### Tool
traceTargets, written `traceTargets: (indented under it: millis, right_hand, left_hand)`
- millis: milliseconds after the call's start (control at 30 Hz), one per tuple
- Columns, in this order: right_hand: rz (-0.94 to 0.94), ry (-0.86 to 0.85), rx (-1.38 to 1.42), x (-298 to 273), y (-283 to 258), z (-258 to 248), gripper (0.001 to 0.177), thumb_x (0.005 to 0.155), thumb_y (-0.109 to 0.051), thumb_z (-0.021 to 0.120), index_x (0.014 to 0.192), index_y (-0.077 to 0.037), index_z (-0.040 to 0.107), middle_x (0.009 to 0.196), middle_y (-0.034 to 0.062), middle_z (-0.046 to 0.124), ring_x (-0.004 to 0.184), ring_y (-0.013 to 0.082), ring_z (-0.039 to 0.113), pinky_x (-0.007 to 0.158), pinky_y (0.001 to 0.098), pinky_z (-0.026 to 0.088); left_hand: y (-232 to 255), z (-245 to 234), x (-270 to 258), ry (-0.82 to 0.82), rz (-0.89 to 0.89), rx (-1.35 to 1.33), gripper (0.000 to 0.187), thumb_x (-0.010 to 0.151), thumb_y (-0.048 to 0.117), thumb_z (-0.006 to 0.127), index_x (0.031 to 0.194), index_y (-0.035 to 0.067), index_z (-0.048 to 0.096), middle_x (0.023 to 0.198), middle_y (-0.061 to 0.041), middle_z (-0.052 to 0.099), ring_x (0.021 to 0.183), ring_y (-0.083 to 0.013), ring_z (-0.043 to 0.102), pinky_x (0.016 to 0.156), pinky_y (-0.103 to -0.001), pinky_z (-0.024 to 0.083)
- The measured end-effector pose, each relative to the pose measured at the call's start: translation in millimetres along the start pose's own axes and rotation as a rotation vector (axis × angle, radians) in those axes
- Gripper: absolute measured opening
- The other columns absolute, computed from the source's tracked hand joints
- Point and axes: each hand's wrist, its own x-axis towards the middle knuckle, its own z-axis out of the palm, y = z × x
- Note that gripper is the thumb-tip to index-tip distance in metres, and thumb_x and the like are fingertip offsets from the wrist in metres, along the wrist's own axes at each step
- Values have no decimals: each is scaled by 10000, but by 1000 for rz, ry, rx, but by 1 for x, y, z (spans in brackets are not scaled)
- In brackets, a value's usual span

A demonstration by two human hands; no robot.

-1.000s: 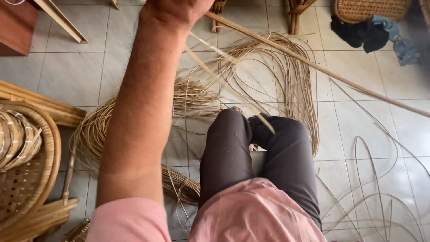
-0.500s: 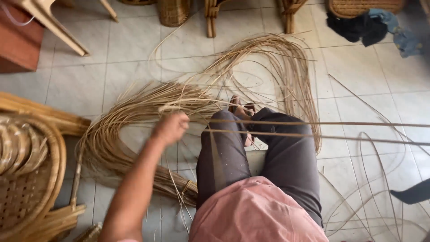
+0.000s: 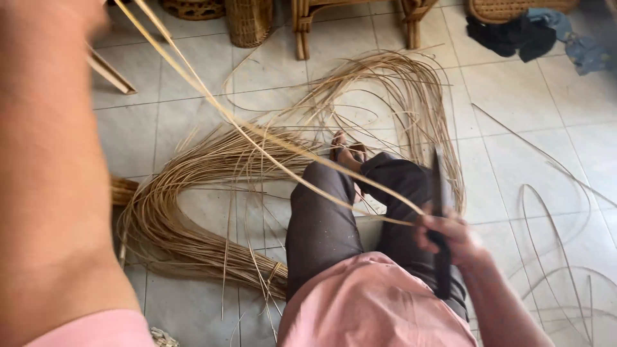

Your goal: A person is sitting on the floor, using a knife to shave and trim thin strips of rattan for basket weaving.

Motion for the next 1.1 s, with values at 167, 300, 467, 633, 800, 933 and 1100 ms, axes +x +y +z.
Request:
traceTargets:
  millis: [167, 300, 467, 633, 800, 933, 1100]
  right_hand:
    - [118, 161, -13, 28, 6, 41, 221, 967, -169, 638, 854, 19, 670, 609, 128, 612, 420, 151, 480, 372, 235, 347]
    - [137, 71, -93, 48, -5, 72, 188, 966, -164, 653, 936, 15, 705, 638, 97, 644, 471, 122, 485, 431, 217, 356]
    - [129, -51, -13, 63, -6, 95, 130, 957, -70, 685, 1001, 42, 735, 668, 59, 598, 513, 93, 475, 455, 189, 355]
    - [57, 24, 305, 85, 37, 93, 192, 934, -94, 657, 1011, 79, 686, 599, 94, 492, 367, 112, 445, 378, 306, 409]
    - [147, -10, 385, 102, 25, 87, 127, 962, -59, 644, 1044, 32, 678, 762, 87, 620, 487, 91, 465, 434, 239, 367]
    - [126, 118, 191, 120, 21, 85, 127, 952, -57, 660, 1071, -13, 666, 825, 124, 711, 433, 92, 488, 384, 214, 368]
    - [-6, 111, 219, 122, -14, 72, 151, 946, -33, 673, 1095, -5, 672, 878, 145, 710, 485, 93, 498, 438, 220, 384]
  left_hand:
    - [210, -38, -129, -117, 284, -178, 715, 650, 133, 855, 1324, 46, 635, 1424, -303, 548, 1201, -487, 594, 942, -597, 525]
    - [334, -91, -223, -318, 306, -1373, 444, 890, 165, 744, 1313, 55, 665, 1124, -60, 637, 953, -166, 503, 812, -315, 390]
    - [394, -73, -295, -113, 299, -1382, 364, 1036, 353, 578, 1320, 141, 656, 1354, -181, 677, 1298, -363, 608, 1063, -473, 490]
    - [386, -60, -329, 30, 148, -1410, 195, 1033, 337, 623, 960, 213, 754, 712, 55, 619, 661, -198, 667, 701, -321, 562]
    - [348, -77, -391, -153, 72, -1452, 134, 908, 128, 657, 797, 63, 621, 678, -20, 518, 592, -167, 448, 570, -338, 381]
    - [320, -59, -451, -374, -235, -1315, 267, 920, 287, 656, 781, 65, 708, 675, -14, 653, 591, -158, 533, 574, -310, 431]
    - [297, -71, -460, -291, -229, -1135, 228, 926, 273, 654, 931, 68, 754, 826, -28, 749, 682, -170, 666, 614, -307, 517]
